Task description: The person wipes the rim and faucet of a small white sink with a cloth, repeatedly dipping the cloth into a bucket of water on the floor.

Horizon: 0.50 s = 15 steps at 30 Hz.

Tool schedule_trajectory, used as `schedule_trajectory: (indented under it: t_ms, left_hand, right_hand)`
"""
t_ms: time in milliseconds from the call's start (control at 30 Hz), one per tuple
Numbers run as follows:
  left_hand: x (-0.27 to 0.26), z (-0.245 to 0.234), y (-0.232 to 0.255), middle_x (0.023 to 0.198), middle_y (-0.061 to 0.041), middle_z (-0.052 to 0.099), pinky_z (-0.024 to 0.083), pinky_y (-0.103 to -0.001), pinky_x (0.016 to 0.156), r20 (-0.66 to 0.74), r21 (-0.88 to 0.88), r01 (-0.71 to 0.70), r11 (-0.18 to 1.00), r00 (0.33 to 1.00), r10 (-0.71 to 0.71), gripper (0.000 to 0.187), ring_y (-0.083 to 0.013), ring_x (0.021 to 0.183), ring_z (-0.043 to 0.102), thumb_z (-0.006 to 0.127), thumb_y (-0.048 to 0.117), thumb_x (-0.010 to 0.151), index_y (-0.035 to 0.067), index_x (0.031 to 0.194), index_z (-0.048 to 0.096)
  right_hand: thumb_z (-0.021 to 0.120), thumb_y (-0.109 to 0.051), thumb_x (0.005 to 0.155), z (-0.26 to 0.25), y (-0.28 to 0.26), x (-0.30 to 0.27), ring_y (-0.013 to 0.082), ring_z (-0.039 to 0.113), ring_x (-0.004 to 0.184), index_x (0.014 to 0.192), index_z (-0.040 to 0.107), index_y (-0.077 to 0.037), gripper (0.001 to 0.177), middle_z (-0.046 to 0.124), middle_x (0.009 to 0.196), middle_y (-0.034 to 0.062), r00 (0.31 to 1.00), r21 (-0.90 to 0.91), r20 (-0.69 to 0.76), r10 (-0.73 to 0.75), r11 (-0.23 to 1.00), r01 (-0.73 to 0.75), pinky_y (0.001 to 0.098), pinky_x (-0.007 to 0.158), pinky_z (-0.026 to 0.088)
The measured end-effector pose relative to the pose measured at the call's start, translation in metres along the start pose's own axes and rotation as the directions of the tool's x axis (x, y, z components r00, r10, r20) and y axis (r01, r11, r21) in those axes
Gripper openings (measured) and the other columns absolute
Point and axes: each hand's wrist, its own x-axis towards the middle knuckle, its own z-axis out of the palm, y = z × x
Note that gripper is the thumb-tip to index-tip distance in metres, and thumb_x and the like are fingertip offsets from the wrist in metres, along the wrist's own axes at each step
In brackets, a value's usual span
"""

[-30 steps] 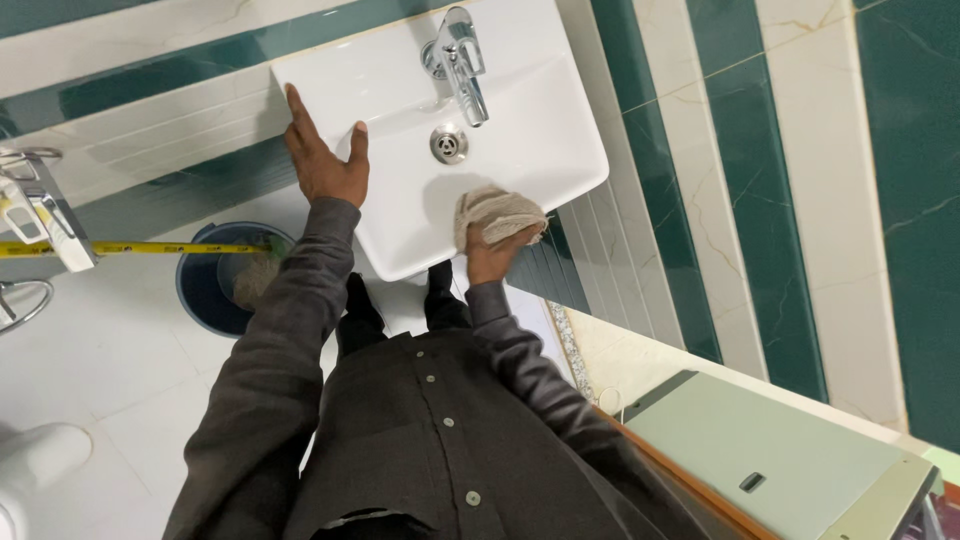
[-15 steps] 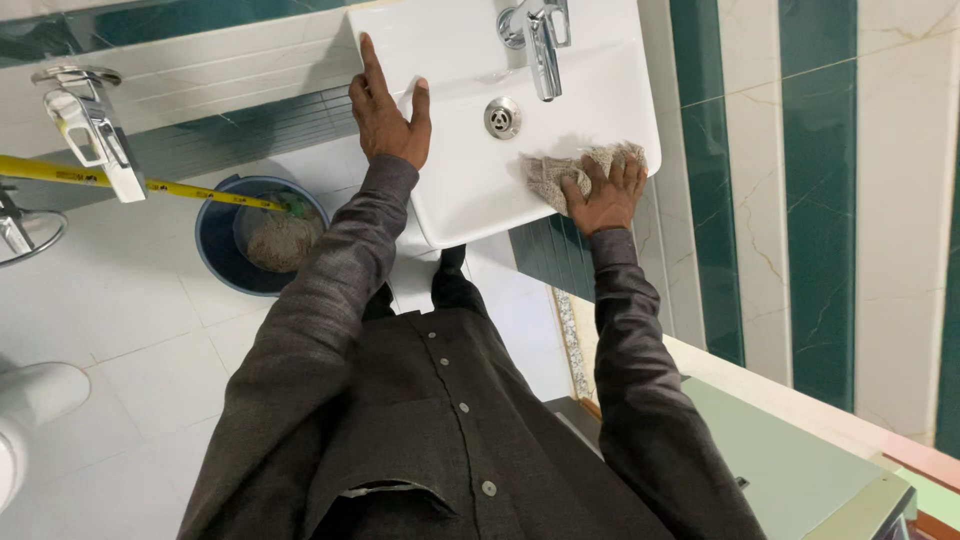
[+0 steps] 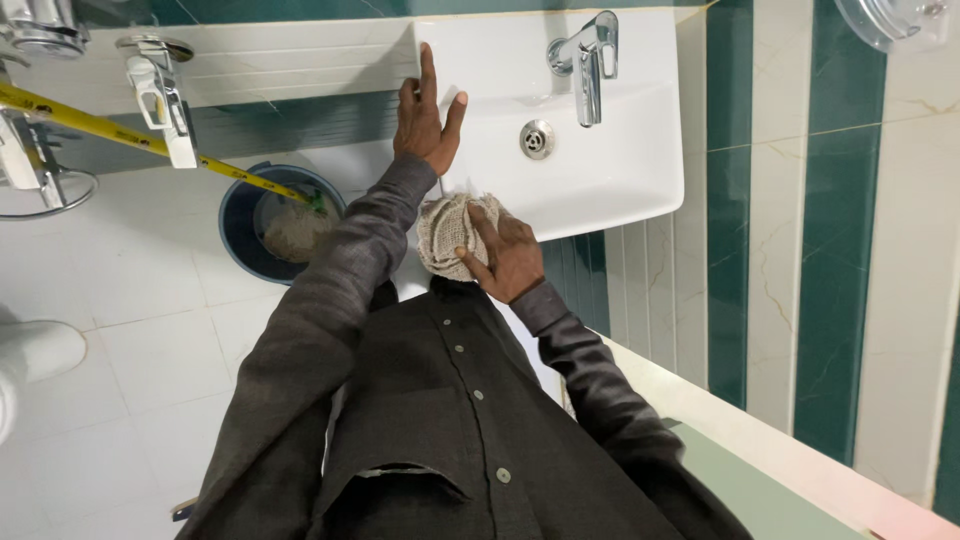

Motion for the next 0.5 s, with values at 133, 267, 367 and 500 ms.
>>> schedule_trajectory:
  t_ms: [133,267,367,500]
  left_hand:
    - [0.019,-0.043,0.01,0.157,-0.027,0.039,0.049,-0.051,0.11,0.25,-0.114,0.011,0.993,0.968,0.018,0.089,-0.0416,0.133,0.055,0.027,0.077,0.103,0.023,0.166,-0.007]
    - [0.021,-0.065,0.03,0.153,-0.026,0.05,0.047,-0.046,0.115,0.428,0.043,0.151,0.988,0.89,-0.155,0.099,-0.0456,0.129,0.058,0.021,0.081,0.093,0.022,0.167,-0.004]
    - [0.018,-0.065,0.04,0.151,-0.025,0.05,0.046,-0.052,0.107,0.365,0.075,0.097,0.992,0.923,-0.118,0.098,-0.0442,0.128,0.058,0.026,0.083,0.094,0.021,0.163,-0.005]
    - [0.016,-0.069,0.044,0.142,-0.026,0.06,0.053,-0.046,0.107,0.417,0.021,0.176,0.984,0.893,-0.169,0.104,-0.0412,0.124,0.064,0.027,0.084,0.091,0.02,0.166,-0.008]
  right_hand:
    - [0.039,-0.056,0.105,0.019,0.01,0.032,0.048,0.064,0.116,0.154,0.039,0.001,0.076,0.07,0.123,0.026,0.999,0.095,0.034,0.026,0.995,-0.029,0.0535,0.113,0.038]
    - [0.043,-0.053,0.101,0.081,0.027,0.107,0.0592,0.033,0.138,0.161,0.019,0.001,0.084,0.038,0.157,0.0376,0.967,0.386,-0.12,0.226,0.908,-0.164,0.0514,0.116,0.03]
    - [0.041,-0.058,0.1,0.103,0.053,0.159,0.0483,0.043,0.15,0.162,0.025,-0.003,0.084,0.044,0.155,0.036,0.918,0.643,-0.069,0.392,0.721,-0.26,0.0465,0.125,0.033]
    - [0.046,-0.058,0.103,0.089,0.054,0.143,0.0567,0.022,0.152,0.163,0.023,-0.007,0.082,0.03,0.162,0.0388,0.919,0.529,-0.083,0.386,0.799,-0.288,0.0502,0.123,0.022]
